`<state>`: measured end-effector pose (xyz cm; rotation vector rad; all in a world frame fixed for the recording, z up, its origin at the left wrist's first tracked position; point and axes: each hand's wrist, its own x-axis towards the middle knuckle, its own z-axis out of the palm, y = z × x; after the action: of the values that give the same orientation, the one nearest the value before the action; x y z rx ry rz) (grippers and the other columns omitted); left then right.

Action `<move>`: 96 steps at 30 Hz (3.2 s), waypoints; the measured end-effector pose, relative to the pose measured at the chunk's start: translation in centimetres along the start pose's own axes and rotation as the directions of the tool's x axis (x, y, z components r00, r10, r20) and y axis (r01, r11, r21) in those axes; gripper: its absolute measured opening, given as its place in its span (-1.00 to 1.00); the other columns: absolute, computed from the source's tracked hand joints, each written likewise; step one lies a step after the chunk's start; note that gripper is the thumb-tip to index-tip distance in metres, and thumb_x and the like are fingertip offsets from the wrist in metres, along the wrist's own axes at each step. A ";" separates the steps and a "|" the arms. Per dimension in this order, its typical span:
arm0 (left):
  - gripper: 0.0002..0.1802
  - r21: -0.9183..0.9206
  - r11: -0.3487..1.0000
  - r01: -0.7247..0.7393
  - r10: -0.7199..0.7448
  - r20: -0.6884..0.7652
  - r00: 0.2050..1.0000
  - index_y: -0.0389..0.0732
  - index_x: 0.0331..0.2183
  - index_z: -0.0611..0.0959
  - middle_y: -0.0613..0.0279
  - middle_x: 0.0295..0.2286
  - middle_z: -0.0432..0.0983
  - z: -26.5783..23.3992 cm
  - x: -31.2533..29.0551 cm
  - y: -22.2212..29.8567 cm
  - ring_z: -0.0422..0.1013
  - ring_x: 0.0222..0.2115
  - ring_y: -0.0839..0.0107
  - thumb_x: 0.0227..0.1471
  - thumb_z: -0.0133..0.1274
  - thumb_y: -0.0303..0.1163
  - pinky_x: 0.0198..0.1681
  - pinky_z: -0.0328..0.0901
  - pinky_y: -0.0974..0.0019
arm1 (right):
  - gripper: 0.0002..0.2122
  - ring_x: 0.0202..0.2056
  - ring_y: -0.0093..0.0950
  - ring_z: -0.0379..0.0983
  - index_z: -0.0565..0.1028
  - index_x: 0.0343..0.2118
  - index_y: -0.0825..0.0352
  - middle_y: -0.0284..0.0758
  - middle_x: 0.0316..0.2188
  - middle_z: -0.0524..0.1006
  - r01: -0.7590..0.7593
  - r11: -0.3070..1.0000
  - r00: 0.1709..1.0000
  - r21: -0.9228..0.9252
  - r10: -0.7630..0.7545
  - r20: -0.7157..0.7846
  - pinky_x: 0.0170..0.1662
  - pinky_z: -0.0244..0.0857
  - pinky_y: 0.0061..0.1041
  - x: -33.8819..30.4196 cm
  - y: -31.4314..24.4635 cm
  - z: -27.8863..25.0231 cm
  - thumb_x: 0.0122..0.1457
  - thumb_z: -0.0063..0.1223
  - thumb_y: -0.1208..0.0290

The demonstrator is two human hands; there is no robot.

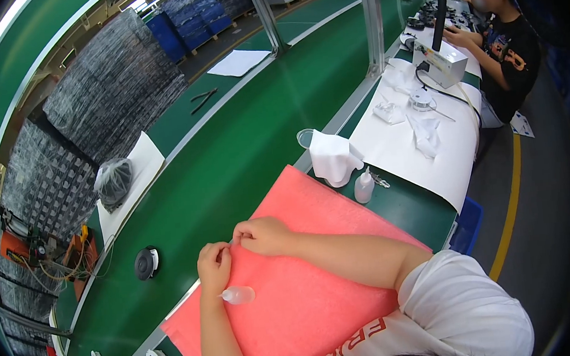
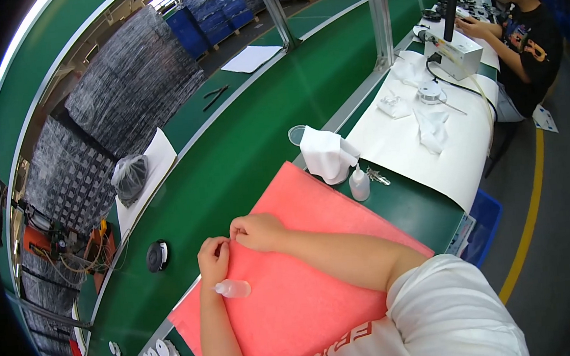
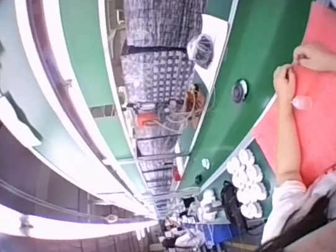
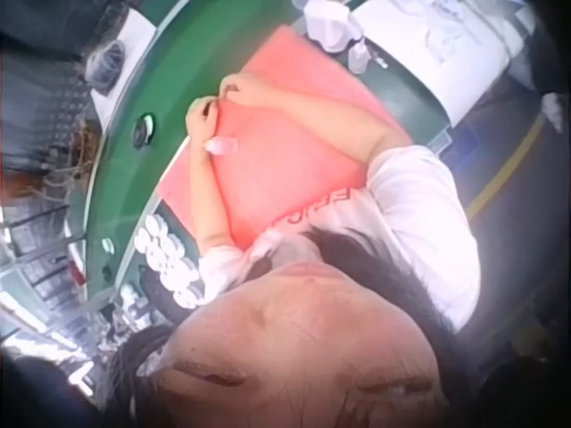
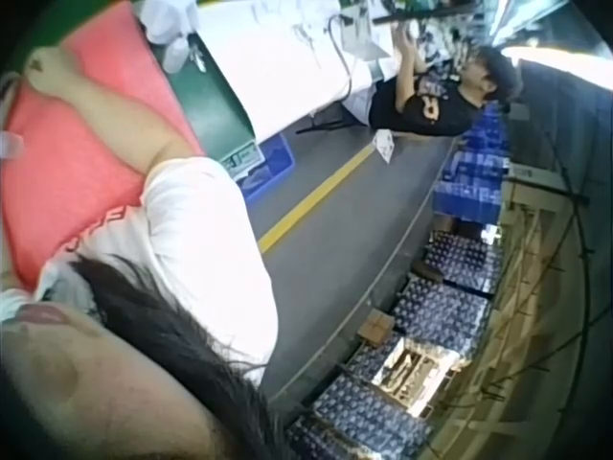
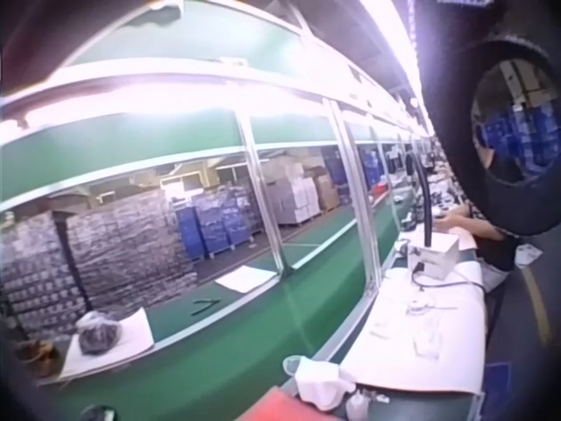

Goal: The recorder is assembling and cleaning small plastic components on an industrial assembly line, using a squeeze bottle to apply liquid.

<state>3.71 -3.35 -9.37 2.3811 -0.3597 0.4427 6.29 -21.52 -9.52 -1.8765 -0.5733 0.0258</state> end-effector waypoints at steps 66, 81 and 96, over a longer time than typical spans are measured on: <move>-0.34 0.637 -0.226 0.737 -0.654 -0.660 0.370 -0.51 0.03 0.06 0.46 -0.67 -0.05 -15.2 -20.6 15.4 -0.19 -0.76 0.56 -0.02 -0.08 -0.40 -0.61 0.06 0.81 | -0.87 -0.50 -0.72 0.28 0.40 -0.39 0.34 -0.46 -0.56 0.38 -0.072 0.981 0.990 0.182 0.048 0.133 -0.44 0.13 -0.75 0.7 2.6 0.2 0.06 -0.24 0.61; -0.41 0.770 -0.455 0.448 -0.829 -0.550 0.103 -0.39 0.00 0.13 0.32 -0.52 -0.13 -16.0 -16.9 15.1 -0.24 -0.58 0.42 -0.02 -0.13 -0.31 -0.49 -0.06 0.56 | -0.86 -0.51 -0.71 0.28 0.41 -0.39 0.34 -0.46 -0.56 0.38 -0.113 0.970 0.986 0.213 0.084 0.142 -0.44 0.14 -0.74 0.7 1.8 1.2 0.04 -0.23 0.61; -0.47 0.861 -0.508 0.011 -0.843 -0.495 -0.210 -0.28 -0.02 0.20 0.18 -0.37 -0.20 -15.9 -14.0 15.9 -0.29 -0.42 0.29 -0.02 -0.17 -0.24 -0.38 -0.18 0.33 | -0.87 -0.51 -0.71 0.26 0.41 -0.39 0.35 -0.46 -0.56 0.37 -0.103 0.972 0.988 0.210 0.076 0.133 -0.44 0.13 -0.74 0.5 1.5 0.9 0.05 -0.22 0.60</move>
<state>-18.23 -2.42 5.38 2.5485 2.1697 -1.8196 7.01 -20.90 -11.08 -1.6940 -0.5469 0.2563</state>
